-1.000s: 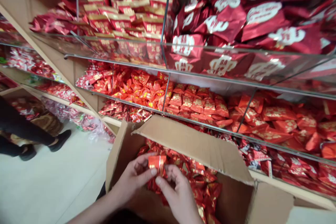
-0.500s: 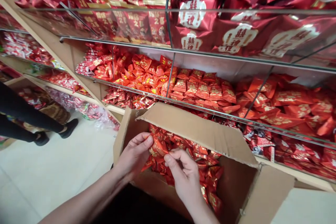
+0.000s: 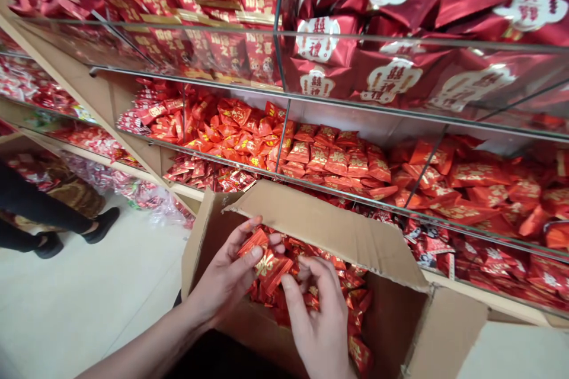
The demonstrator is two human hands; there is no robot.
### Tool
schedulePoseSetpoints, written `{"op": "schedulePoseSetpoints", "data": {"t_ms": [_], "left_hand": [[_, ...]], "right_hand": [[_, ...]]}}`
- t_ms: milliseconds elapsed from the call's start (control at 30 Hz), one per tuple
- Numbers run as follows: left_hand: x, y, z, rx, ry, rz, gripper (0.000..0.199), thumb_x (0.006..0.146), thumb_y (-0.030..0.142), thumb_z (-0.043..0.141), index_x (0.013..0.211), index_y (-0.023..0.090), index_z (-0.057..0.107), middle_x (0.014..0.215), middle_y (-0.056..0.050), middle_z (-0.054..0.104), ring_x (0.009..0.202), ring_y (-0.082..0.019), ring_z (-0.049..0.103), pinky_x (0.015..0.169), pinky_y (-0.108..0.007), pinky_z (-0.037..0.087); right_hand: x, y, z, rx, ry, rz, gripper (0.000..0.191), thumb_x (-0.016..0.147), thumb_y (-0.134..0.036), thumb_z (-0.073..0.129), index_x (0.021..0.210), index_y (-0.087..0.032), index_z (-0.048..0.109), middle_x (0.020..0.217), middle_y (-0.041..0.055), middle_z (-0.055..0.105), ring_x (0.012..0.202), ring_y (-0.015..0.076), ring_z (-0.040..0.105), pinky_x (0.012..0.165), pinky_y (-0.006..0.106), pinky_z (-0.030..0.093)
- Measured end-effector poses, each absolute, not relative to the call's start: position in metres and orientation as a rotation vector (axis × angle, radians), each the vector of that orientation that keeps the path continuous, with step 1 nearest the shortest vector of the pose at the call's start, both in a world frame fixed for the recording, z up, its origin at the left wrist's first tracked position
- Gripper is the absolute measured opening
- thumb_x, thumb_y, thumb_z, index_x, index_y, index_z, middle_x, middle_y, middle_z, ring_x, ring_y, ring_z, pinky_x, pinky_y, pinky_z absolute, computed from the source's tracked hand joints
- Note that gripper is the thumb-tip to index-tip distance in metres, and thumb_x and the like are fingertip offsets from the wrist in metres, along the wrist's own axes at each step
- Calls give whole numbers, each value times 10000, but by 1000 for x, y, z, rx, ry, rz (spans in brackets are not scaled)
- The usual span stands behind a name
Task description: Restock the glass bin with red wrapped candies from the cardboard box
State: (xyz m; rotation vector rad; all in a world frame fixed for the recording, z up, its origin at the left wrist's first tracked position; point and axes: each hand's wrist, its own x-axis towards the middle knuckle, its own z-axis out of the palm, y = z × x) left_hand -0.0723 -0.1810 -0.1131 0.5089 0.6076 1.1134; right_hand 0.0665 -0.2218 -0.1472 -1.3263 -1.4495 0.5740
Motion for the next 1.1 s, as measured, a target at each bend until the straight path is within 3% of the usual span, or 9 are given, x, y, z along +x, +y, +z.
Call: {"op": "schedulePoseSetpoints", "data": {"t_ms": [133,267,467,600,733,833,967,1100], "left_hand": [[-69,-180,-114,554,689,1088,370,700,148,668,1046,175,542,950,-66,680,924,-198,613,856,-336,423],[-67,-179,-113,537,766,1162,274,669,171,696,928,146,610,802,-49,710,844,-182,644,840,-309,430],[-69,-181,-113,486,740,1127,245,662,184,705,890,182,615,752,-25,714,800,-168,658,749,-260,471],[-71,-181,-116,719,799,1040,244,682,199,691,911,182,608,764,-35,715,778,-162,658,722,-242,483],[-74,-183,-112,887,770,1067,291,731,230,643,1013,213,573,931,-57,692,895,-179,624,787,-265,470],[-81,-183,-110,952,778,1152,346,758,268,611,1091,250,517,1006,-51,659,954,-176,585,832,-272,442],[-89,-185,-120,977,875,1088,228,759,294,604,971,220,564,748,-9,653,727,-128,575,711,-234,449],[-87,-194,-136,950,912,1037,241,740,343,616,933,205,580,689,0,626,659,-116,541,670,-229,426]], "right_hand": [[62,-218,-149,-1362,-1195,1171,213,817,-376,484,738,-181,516,586,-24,496,520,111,471,490,223,411],[57,-219,-149,-1272,-1215,1066,257,809,-331,503,601,-182,495,587,-30,463,554,104,434,541,218,369],[52,-231,-156,-1197,-1125,1049,279,821,-322,486,576,-189,470,597,-27,455,566,104,424,558,215,356],[50,-227,-156,-1230,-1050,1192,228,722,-420,592,784,-207,538,738,1,569,689,143,521,624,232,412],[57,-218,-133,-1250,-1262,1192,187,757,-381,562,730,-198,534,735,13,595,705,152,546,624,246,433],[76,-194,-101,-1264,-1391,1025,161,767,-352,556,761,-191,564,720,13,614,679,144,562,629,256,448],[120,-114,-66,-1367,-1353,524,232,720,-397,583,780,-177,540,707,22,625,641,143,584,579,246,464],[168,-19,-56,-1738,-1314,165,310,768,-395,484,910,-130,560,820,102,651,756,214,610,622,309,476]]}}
